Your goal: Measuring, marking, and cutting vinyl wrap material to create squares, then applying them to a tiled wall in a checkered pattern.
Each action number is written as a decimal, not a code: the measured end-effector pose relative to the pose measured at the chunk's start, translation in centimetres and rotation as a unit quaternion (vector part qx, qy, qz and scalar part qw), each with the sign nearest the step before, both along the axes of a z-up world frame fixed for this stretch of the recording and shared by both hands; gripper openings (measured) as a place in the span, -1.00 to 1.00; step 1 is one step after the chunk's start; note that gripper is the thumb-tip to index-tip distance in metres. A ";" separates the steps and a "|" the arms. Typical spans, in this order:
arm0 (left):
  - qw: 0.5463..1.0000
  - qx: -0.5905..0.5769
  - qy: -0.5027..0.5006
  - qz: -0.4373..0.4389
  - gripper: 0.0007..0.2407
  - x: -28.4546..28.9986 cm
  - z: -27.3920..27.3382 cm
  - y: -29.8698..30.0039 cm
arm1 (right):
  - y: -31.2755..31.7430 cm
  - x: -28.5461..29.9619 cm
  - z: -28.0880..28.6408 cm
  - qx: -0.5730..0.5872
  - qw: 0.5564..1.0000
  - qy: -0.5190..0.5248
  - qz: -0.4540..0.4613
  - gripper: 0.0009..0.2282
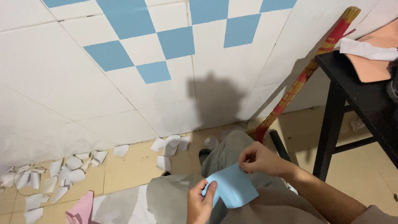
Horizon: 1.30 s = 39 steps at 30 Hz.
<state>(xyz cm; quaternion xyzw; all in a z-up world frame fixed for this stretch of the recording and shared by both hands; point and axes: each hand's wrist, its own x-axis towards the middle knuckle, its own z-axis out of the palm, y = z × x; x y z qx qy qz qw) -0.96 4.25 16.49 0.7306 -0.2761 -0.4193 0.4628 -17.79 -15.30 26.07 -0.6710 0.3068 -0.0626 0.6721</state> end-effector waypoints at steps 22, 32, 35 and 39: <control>0.969 -0.229 -0.082 -0.033 -0.69 -8.8 -3.9 -13.4 | -3.7 -14.3 -6.7 0.127 0.881 -0.258 -0.376 -0.76; 0.852 -0.359 -0.332 -0.187 -0.92 -6.3 12.7 -9.8 | -0.4 -7.0 3.8 -0.158 0.977 -0.085 -0.116 -0.85; 0.884 -0.344 -0.252 -0.191 -0.89 -5.3 12.8 -8.5 | 1.1 -6.2 6.9 -0.276 0.951 -0.077 -0.117 -0.94; 0.888 -0.348 -0.249 -0.169 -0.83 -4.7 13.4 -7.2 | 2.4 -5.7 8.1 -0.312 0.925 -0.164 -0.140 -0.90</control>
